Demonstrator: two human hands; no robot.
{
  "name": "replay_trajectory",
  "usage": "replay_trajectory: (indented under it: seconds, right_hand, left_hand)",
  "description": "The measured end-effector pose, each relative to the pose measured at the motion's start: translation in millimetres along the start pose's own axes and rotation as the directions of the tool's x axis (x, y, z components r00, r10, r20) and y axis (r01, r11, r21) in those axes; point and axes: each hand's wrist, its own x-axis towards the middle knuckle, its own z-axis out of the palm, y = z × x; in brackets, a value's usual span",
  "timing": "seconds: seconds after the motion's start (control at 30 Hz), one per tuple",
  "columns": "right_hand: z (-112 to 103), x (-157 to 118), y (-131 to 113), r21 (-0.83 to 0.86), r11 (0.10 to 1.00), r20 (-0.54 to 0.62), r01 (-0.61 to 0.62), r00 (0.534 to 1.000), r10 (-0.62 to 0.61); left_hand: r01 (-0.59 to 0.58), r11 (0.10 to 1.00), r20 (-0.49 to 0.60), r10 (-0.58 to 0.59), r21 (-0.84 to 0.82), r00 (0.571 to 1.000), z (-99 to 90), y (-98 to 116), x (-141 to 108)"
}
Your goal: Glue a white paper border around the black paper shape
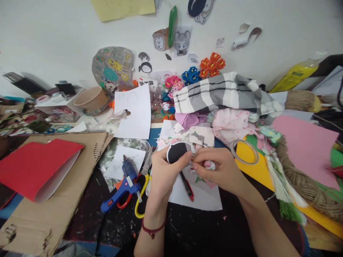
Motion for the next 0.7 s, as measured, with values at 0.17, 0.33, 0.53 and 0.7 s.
replay_trajectory:
  seconds: [0.17, 0.33, 0.53, 0.7]
  right_hand:
    - [-0.7, 1.2, -0.3, -0.004, 0.999, -0.011, -0.035, 0.999, 0.035]
    - [-0.4, 1.5, 1.9, 0.019, 0.999, -0.022, -0.037, 0.999, 0.038]
    - [0.4, 1.3, 1.2, 0.028, 0.998, -0.052, -0.057, 0.997, 0.059]
    - [0.5, 2.5, 1.6, 0.016, 0.998, -0.062, -0.057, 0.996, 0.058]
  left_hand:
    - [-0.007, 1.000, 0.025, 0.007, -0.006, 1.000, -1.8, 0.2, 0.7]
    - [-0.003, 0.999, 0.075, 0.006, -0.039, 0.997, -3.6, 0.7, 2.7]
    - [-0.007, 0.998, 0.109, 0.013, -0.058, 0.994, -6.4, 0.0, 3.0]
    - [-0.012, 0.999, 0.128, 0.017, -0.044, 0.992, -7.4, 0.6, 3.7]
